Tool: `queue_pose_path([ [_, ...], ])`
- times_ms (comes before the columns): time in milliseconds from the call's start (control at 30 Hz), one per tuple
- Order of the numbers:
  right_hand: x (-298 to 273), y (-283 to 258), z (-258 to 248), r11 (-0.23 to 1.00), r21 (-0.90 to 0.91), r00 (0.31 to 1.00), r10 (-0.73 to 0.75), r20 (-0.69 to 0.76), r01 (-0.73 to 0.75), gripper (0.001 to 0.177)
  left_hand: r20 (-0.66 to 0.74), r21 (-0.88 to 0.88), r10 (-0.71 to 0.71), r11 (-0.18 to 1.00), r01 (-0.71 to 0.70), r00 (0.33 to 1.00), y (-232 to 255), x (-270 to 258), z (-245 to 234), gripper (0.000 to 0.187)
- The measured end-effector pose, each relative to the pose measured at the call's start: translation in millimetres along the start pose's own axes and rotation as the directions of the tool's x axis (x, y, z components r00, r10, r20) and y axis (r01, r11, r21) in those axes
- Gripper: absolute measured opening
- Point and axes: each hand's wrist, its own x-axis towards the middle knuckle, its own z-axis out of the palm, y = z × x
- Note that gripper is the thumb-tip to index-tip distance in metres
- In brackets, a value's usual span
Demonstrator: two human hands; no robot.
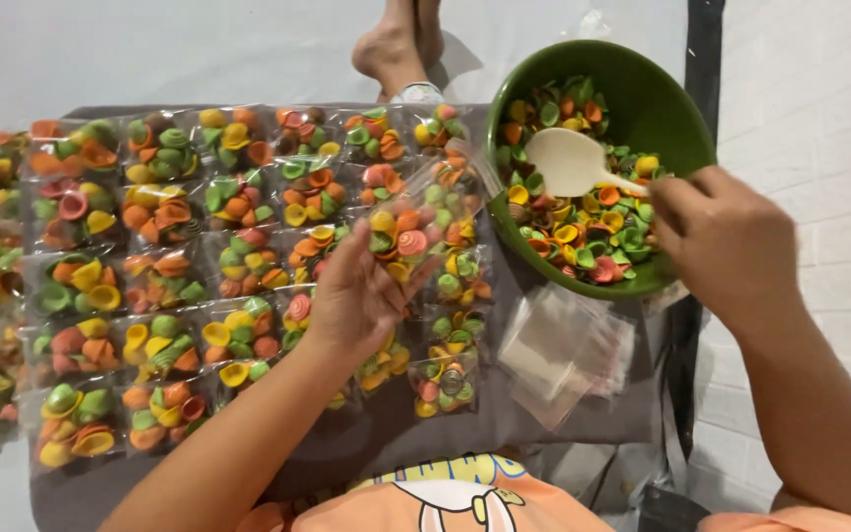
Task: Manually filling small plastic bags with colorful snacks using a spoon and organizing them on a mat.
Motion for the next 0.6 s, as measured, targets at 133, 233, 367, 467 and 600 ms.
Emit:
queue_pose_path([
  [133,4,7,7,0.974,0.225,0.997,0.002,0.083,-0.021,0.014,-0.068,-0.026,-0.012,1.0,0.01,0.998,4,-2,9,0.051],
  [233,9,14,12,0.877,0.461,0.974,0.031,0.225,-0.135,0.016,-0.108,-0.048,-0.001,0.999,-0.004,0.994,1,-2,0,0.038],
  [367,21,14,16,0.564,0.746,0.908,0.018,0.418,-0.355,0.02,-0.146,-0.063,-0.01,0.998,0.001,0.989,-3,0,-6,0.025],
  [467,19,21,23,0.508,0.754,0.884,0.029,0.467,-0.416,0.018,-0.107,-0.002,-0.007,1.0,0.006,0.994,-2,-1,1,0.042],
  [600,16,31,14,0.54,0.738,0.89,0.046,0.454,-0.405,0.018,-0.043,-0.007,0.017,1.0,-0.017,0.999,-5,0,1,0.044],
])
